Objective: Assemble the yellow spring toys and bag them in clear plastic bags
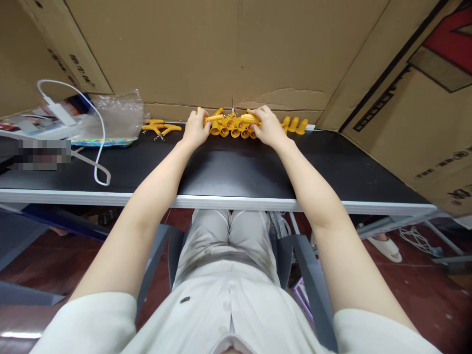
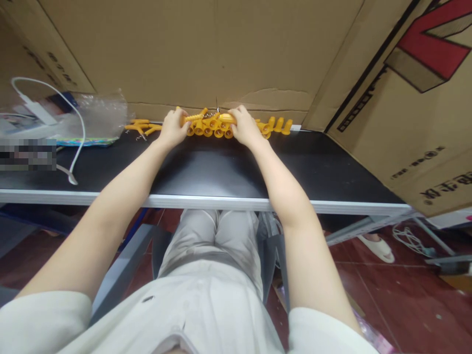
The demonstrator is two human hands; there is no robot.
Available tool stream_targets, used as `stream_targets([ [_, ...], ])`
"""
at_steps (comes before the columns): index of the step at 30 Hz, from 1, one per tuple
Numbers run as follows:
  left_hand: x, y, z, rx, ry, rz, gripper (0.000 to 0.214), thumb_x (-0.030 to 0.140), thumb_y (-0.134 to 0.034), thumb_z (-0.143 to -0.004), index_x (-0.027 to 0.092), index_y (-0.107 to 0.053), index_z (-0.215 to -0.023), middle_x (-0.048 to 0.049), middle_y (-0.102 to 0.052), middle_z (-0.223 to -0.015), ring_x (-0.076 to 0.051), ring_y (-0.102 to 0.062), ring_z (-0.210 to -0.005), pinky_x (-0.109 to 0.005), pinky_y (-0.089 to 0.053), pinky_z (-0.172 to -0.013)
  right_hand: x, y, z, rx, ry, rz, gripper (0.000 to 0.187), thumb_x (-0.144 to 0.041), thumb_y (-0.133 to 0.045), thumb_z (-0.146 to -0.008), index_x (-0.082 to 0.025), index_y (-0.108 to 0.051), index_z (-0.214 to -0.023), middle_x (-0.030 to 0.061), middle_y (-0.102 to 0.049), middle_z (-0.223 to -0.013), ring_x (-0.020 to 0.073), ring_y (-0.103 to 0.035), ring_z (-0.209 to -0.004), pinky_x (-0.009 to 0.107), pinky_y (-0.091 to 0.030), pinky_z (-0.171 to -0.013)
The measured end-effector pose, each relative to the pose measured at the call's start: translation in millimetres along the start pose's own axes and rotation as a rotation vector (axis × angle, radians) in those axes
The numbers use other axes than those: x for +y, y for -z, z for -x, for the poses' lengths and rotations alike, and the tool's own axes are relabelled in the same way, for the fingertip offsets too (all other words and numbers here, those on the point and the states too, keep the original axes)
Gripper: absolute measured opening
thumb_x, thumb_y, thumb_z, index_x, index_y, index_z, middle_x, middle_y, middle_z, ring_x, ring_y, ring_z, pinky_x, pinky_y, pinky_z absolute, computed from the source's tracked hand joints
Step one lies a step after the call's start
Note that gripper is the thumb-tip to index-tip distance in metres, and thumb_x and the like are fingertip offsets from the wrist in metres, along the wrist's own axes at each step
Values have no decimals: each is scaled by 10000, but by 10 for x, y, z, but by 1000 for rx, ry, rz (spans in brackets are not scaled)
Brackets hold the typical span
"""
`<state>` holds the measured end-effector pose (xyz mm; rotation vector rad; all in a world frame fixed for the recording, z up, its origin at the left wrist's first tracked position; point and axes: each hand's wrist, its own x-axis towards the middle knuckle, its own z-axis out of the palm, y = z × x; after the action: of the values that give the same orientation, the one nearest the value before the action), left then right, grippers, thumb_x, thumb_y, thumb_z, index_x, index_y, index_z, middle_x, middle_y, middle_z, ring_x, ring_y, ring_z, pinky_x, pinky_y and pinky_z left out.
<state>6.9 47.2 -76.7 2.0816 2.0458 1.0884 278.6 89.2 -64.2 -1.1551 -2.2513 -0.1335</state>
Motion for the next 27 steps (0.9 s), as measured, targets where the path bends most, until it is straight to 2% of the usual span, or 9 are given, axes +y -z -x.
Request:
stream_targets([
  [6,70,-5,66,-70,-77,-3,434,369,-608,-1039,218,-658,-1443,-181,-690,-1454,-375,-601,-1467,-532,-407,-1326,15,-92,1,-49,33,-35,520,-495,-645,-1035,-243,-700,-1487,189,-675,-1490,444,-636,-1421,670,-470,-1279],
  [12,24,-9,34,-59,-52,-12,441,349,-607,-1041,237,-650,-1465,-192,-674,-1473,-382,-594,-1489,-550,-416,-1318,17,-38,3,20,-37,-41,508,-504,-636,-1013,-262,-725,-1451,179,-716,-1423,465,-653,-1388,709,-478,-1261],
  [17,43,3,60,-56,-66,-4,469,484,-626,-1049,257,-655,-1459,-189,-665,-1478,-395,-596,-1480,-549,-416,-1317,-24,-13,10,25,-18,-42,500,-437,-610,-1019,-228,-718,-1460,189,-697,-1478,440,-648,-1411,668,-465,-1289],
  [20,18,-55,37,-31,-159,42,504,540,-602,-1058,244,-656,-1463,-196,-657,-1486,-384,-594,-1481,-509,-418,-1320,-64,-32,15,0,30,-56,481,-389,-599,-1020,-240,-711,-1464,181,-693,-1503,415,-639,-1431,639,-456,-1303],
  [23,-92,-209,-67,38,-310,149,483,574,-570,-1068,263,-669,-1423,-181,-689,-1407,-378,-630,-1426,-525,-446,-1299,-92,-68,7,-5,105,-91,476,-405,-606,-1021,-224,-713,-1448,187,-708,-1478,413,-631,-1441,643,-453,-1299],
  [25,-184,-326,-155,97,-429,235,461,596,-612,-1041,271,-686,-1359,-175,-703,-1330,-389,-664,-1359,-558,-476,-1268,-94,-86,-5,5,143,-115,489,-423,-613,-1015,-207,-715,-1442,203,-713,-1461,427,-631,-1440,663,-454,-1287],
  [27,-256,-408,-224,139,-491,265,445,594,-671,-1008,278,-683,-1320,-163,-695,-1308,-389,-668,-1344,-572,-493,-1250,-78,-94,-18,13,145,-120,489,-416,-612,-1011,-199,-722,-1435,220,-705,-1462,439,-637,-1432,670,-457,-1281],
])
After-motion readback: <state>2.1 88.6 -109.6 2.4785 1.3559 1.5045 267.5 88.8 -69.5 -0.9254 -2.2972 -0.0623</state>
